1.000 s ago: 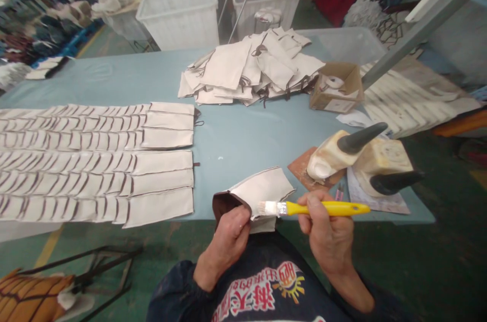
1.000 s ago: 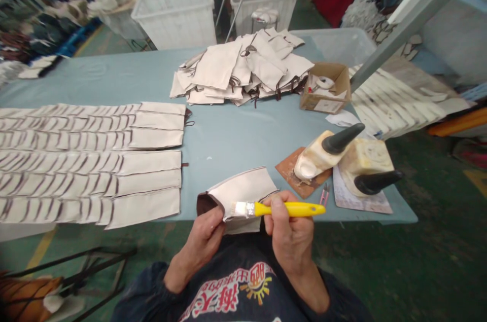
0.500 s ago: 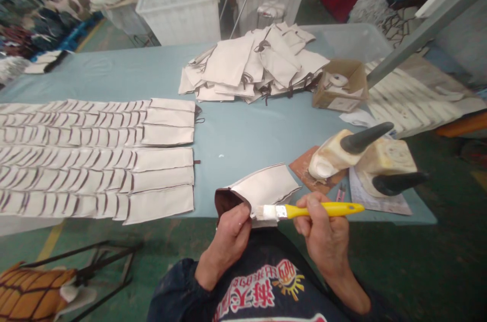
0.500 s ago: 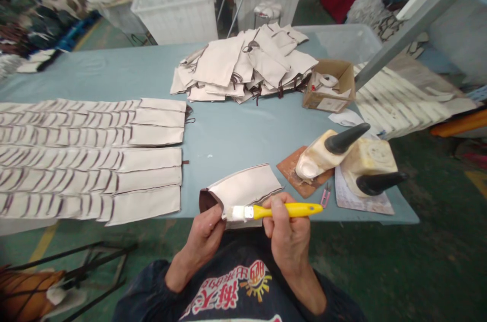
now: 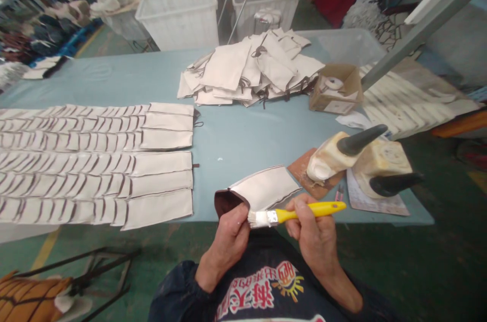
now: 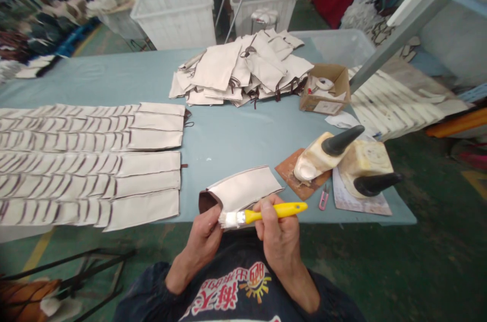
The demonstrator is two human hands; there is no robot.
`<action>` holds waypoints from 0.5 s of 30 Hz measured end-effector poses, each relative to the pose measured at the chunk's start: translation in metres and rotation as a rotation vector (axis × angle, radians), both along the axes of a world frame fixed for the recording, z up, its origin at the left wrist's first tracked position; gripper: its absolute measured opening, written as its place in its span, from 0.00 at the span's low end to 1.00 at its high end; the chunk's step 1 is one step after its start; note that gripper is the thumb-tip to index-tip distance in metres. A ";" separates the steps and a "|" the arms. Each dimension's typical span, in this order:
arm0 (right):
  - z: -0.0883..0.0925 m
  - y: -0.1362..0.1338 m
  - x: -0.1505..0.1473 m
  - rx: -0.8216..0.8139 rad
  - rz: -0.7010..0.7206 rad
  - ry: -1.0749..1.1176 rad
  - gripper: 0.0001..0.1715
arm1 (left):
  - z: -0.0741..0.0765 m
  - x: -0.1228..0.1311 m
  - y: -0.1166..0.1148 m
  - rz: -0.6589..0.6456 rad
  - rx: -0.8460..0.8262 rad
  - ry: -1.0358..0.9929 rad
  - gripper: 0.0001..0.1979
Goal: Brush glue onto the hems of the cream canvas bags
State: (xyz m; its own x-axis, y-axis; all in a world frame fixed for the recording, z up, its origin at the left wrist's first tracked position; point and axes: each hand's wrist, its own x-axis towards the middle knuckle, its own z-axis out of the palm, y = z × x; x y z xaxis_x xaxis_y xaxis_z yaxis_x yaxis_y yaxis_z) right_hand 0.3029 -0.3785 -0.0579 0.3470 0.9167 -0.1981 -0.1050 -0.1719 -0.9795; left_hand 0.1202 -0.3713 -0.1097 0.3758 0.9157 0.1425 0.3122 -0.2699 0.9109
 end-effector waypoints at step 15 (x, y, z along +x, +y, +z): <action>-0.032 0.013 0.001 -0.070 -0.045 0.175 0.22 | 0.007 0.006 -0.002 0.052 -0.152 -0.055 0.17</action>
